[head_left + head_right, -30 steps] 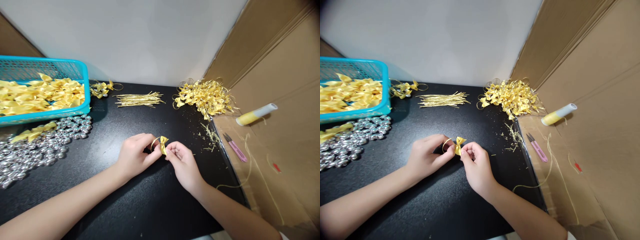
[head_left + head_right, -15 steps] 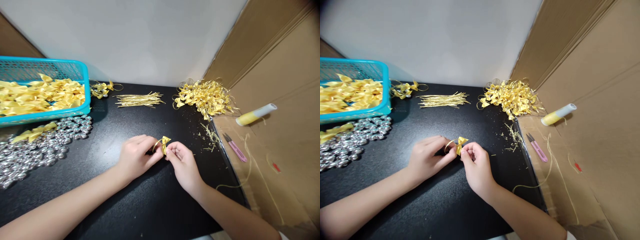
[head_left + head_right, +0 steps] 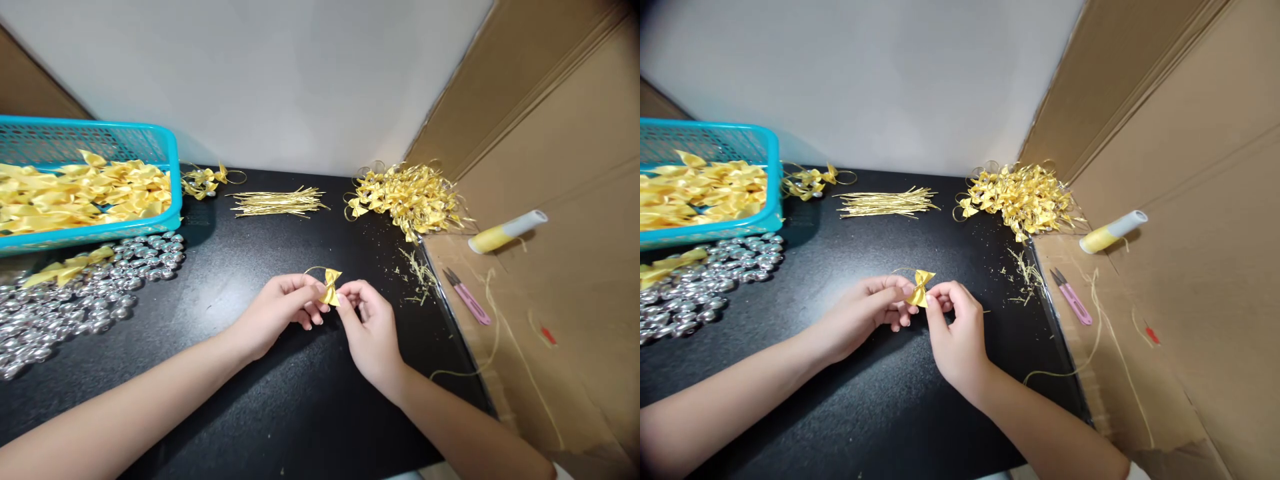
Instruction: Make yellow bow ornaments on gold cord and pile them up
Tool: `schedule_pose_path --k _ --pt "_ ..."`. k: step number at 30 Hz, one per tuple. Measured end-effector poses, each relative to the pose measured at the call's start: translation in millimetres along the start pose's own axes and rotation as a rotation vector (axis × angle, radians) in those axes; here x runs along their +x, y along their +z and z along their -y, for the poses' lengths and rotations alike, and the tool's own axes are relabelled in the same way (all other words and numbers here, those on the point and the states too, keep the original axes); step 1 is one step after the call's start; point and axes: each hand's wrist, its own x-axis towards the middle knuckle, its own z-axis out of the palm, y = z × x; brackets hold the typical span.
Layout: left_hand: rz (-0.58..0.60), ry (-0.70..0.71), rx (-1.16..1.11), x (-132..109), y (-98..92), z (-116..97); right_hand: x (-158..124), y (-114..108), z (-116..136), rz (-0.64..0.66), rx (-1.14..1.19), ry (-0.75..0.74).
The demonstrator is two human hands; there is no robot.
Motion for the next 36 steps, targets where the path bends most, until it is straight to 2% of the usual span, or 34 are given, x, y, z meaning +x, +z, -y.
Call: schedule_pose_path --k 10,16,26,30,36 --pt "0.062 -0.073 -0.124 2 -3.3 2 4 -4 3 -0.059 -0.246 -0.288" --pt "0.071 -0.059 -0.112 1 -1.7 -1 4 -7 3 -0.091 -0.355 -0.518" --pt "0.081 -0.008 -0.012 1 -0.7 7 2 -5 7 -0.073 -0.313 -0.487" --pt "0.067 0.060 0.039 2 -3.5 10 4 -8 11 -0.094 -0.291 -0.492" --pt "0.064 0.135 0.029 5 -8.0 14 10 -15 10 -0.143 -0.385 -0.510"
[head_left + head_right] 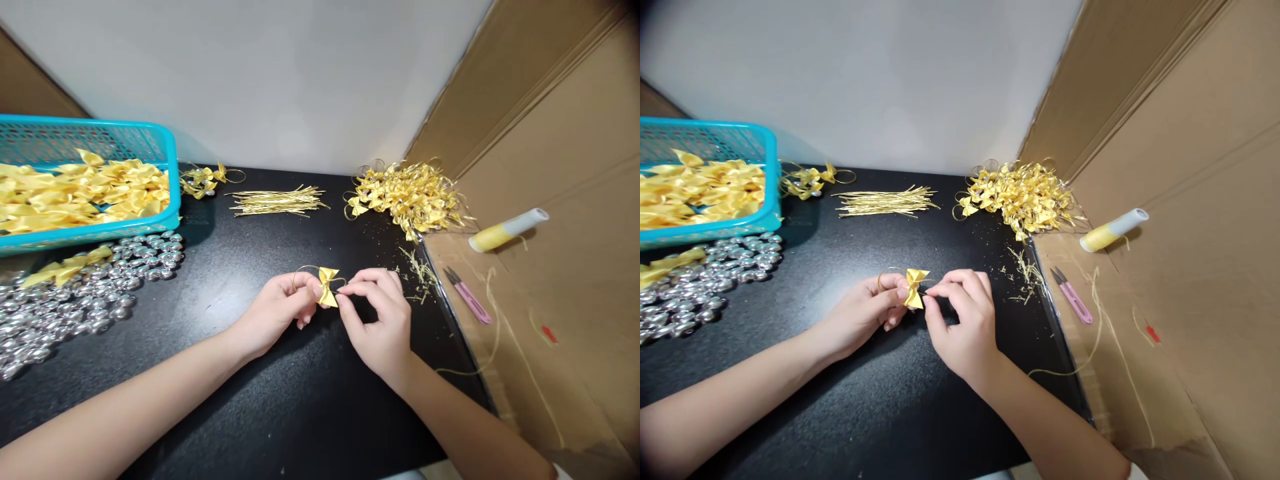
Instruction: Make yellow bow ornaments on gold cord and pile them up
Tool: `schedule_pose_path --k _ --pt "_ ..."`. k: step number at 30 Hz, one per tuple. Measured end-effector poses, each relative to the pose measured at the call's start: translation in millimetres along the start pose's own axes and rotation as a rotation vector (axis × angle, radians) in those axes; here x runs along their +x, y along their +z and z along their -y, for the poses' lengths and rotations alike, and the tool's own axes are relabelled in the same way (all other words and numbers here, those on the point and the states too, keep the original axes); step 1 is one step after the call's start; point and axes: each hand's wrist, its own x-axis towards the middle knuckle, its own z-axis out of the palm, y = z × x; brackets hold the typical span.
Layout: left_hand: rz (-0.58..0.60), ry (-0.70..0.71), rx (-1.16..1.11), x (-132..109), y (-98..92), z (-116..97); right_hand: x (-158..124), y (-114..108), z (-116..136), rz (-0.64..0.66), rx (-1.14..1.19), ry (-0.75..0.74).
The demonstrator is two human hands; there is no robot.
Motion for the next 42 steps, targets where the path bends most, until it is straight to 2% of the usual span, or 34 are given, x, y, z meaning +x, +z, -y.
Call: schedule_pose_path --k 5,11,15,18,20,26,28,34,38,42 --pt "-0.003 0.022 -0.001 1 0.0 1 -1 2 -1 0.065 -0.037 0.025" --pt "0.004 0.039 0.059 -1 2.2 3 -2 4 -1 0.081 -0.011 0.051" --pt "-0.043 0.086 0.130 -2 5.0 1 0 1 0 0.022 -0.008 0.051" --pt "-0.139 0.144 0.209 -5 6.8 2 -1 -1 2 -0.031 -0.025 -0.017" --pt "-0.181 0.210 0.290 -7 7.2 4 -2 -1 3 -0.010 -0.050 -0.048" --pt "-0.169 0.376 0.573 -13 6.6 6 -3 4 2 0.085 -0.088 -0.066" --pt "-0.143 0.367 0.583 -13 6.5 6 -2 4 1 0.078 -0.094 -0.094" --pt "-0.115 0.257 0.424 -9 6.7 8 -4 3 1 0.024 -0.021 -0.140" --pt "-0.102 0.148 0.352 -5 6.2 5 -7 2 0 -0.055 0.219 -0.039" --pt "-0.089 0.081 0.306 -1 5.3 1 -7 4 -2 -0.092 0.522 0.141"
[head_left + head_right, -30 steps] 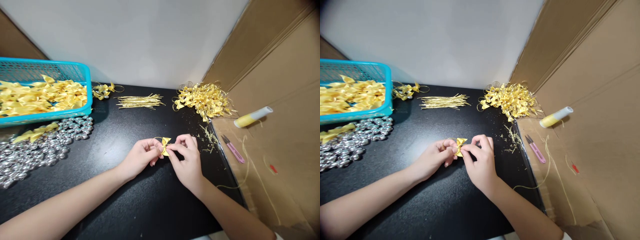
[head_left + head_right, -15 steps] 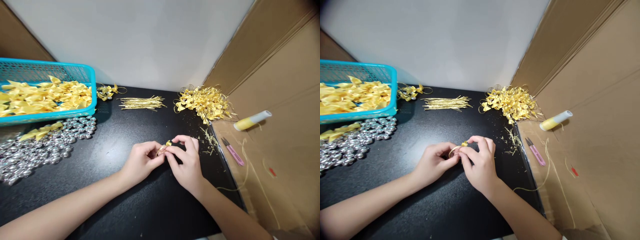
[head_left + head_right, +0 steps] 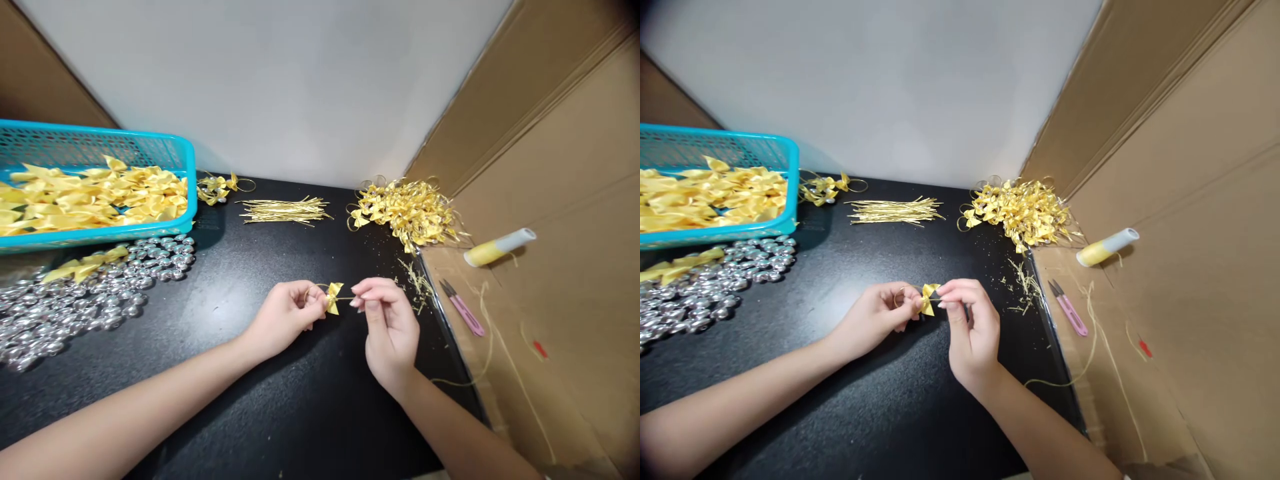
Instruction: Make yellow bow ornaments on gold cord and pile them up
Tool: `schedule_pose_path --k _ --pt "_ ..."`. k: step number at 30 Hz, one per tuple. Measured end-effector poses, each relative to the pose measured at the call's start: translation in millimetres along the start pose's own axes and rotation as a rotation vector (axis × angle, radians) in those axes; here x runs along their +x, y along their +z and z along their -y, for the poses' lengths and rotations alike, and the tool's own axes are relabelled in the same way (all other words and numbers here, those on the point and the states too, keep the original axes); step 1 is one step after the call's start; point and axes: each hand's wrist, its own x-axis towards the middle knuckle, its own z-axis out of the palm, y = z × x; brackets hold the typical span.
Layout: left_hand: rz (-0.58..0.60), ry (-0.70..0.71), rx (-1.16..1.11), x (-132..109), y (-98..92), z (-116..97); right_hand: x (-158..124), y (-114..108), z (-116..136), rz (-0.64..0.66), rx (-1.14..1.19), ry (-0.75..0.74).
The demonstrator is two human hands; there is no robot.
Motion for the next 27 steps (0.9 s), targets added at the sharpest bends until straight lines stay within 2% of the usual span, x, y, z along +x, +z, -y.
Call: schedule_pose_path --k 5,13,16,27 --pt "0.003 -0.006 -0.081 2.4 -0.5 0.0 2.7 5.1 1.6 0.064 0.175 0.252" --pt "0.027 -0.006 -0.227 4.2 -2.2 5.2 5.0 5.8 4.9 0.123 0.304 0.416" --pt "0.023 -0.020 -0.242 5.1 -2.7 5.9 4.5 5.1 5.8 0.100 0.318 0.415" --pt "-0.012 -0.053 -0.148 3.2 1.2 1.8 5.4 1.2 7.9 -0.011 0.270 0.264"
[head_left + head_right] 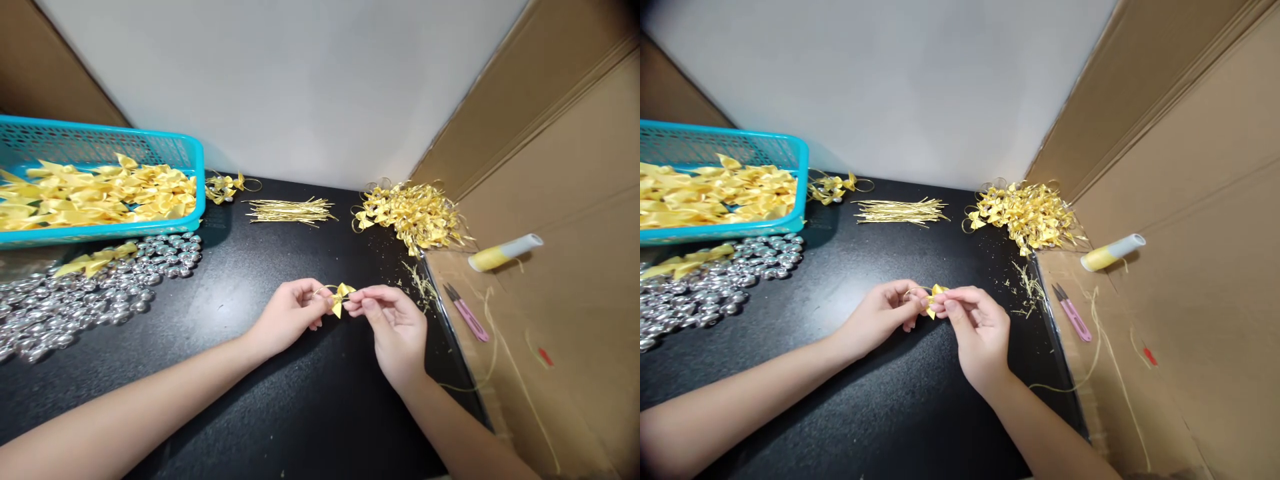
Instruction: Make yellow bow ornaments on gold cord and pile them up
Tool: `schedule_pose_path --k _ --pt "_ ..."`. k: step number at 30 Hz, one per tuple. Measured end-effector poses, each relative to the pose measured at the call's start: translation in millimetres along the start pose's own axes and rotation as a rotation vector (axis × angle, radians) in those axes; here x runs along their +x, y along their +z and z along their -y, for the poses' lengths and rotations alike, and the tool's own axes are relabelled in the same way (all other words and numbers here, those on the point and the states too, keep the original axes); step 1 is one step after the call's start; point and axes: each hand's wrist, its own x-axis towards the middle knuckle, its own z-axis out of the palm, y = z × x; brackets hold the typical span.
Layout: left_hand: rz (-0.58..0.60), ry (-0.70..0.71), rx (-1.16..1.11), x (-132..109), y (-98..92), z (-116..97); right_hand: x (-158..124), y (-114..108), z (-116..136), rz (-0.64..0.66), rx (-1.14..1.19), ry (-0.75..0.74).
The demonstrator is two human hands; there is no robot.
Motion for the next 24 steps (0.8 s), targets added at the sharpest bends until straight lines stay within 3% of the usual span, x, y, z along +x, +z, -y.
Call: schedule_pose_path --k 15,24 --pt "-0.030 -0.015 0.012 -0.3 1.1 -0.3 -1.1 -3.0 1.1 -0.029 -0.096 -0.085" --pt "0.063 0.024 -0.066 -1.4 -0.1 0.2 -0.7 -4.9 -0.7 -0.036 -0.058 -0.060"
